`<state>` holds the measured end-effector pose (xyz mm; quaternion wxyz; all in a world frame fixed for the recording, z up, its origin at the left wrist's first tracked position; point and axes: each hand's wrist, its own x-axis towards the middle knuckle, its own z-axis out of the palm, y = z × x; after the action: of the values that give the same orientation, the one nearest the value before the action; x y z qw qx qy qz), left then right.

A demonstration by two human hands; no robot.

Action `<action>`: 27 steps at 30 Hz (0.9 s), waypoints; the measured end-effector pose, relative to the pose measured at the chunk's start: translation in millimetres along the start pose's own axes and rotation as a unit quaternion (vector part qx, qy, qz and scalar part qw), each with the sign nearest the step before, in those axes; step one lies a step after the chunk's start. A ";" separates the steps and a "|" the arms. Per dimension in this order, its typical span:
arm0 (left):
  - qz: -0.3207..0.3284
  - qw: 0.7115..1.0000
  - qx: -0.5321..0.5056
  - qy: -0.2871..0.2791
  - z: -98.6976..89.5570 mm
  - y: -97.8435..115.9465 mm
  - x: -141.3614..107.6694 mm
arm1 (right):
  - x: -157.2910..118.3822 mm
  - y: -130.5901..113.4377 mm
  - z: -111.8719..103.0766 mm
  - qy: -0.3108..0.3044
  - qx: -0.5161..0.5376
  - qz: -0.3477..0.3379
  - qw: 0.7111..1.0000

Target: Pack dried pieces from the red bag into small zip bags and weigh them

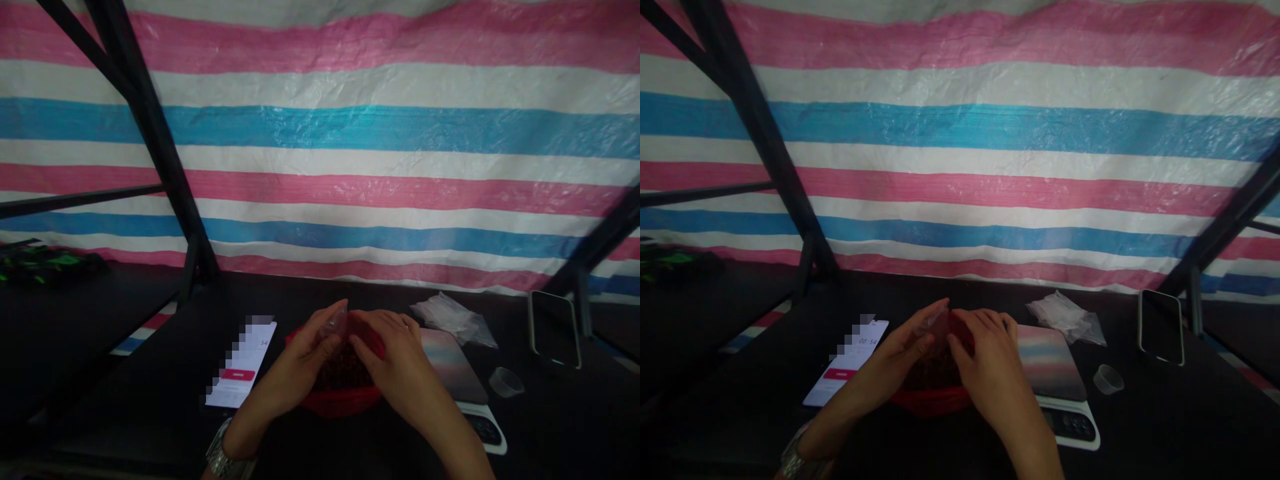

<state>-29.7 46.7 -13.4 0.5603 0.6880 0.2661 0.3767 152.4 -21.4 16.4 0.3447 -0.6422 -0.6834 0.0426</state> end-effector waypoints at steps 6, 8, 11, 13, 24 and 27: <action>0.012 0.998 0.033 -0.043 -2.1 1.6 -0.9 | 1.8 -3.1 1.3 -0.017 0.009 0.006 1.000; -0.001 0.998 0.049 -0.032 -3.7 1.2 -1.3 | 3.2 -3.4 1.9 -0.002 0.013 0.022 1.000; -0.034 0.996 0.080 0.016 -7.4 3.0 -1.9 | 4.7 -2.5 2.5 0.028 0.015 0.047 0.998; -0.033 0.991 0.115 0.055 -9.0 5.0 -2.0 | 5.0 -1.3 3.2 0.040 0.022 0.059 0.997; -0.047 0.992 0.105 0.050 1.5 0.2 -8.6 | 3.6 -6.2 11.0 -0.012 -0.021 0.062 0.998; -0.047 0.991 0.115 0.045 -0.6 4.6 -10.1 | 1.6 -8.3 6.3 -0.038 -0.008 0.049 0.998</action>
<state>-36.3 38.1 -11.2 0.4819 0.7169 0.3645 0.3480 142.1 -18.9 16.5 0.3110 -0.6752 -0.6642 0.0783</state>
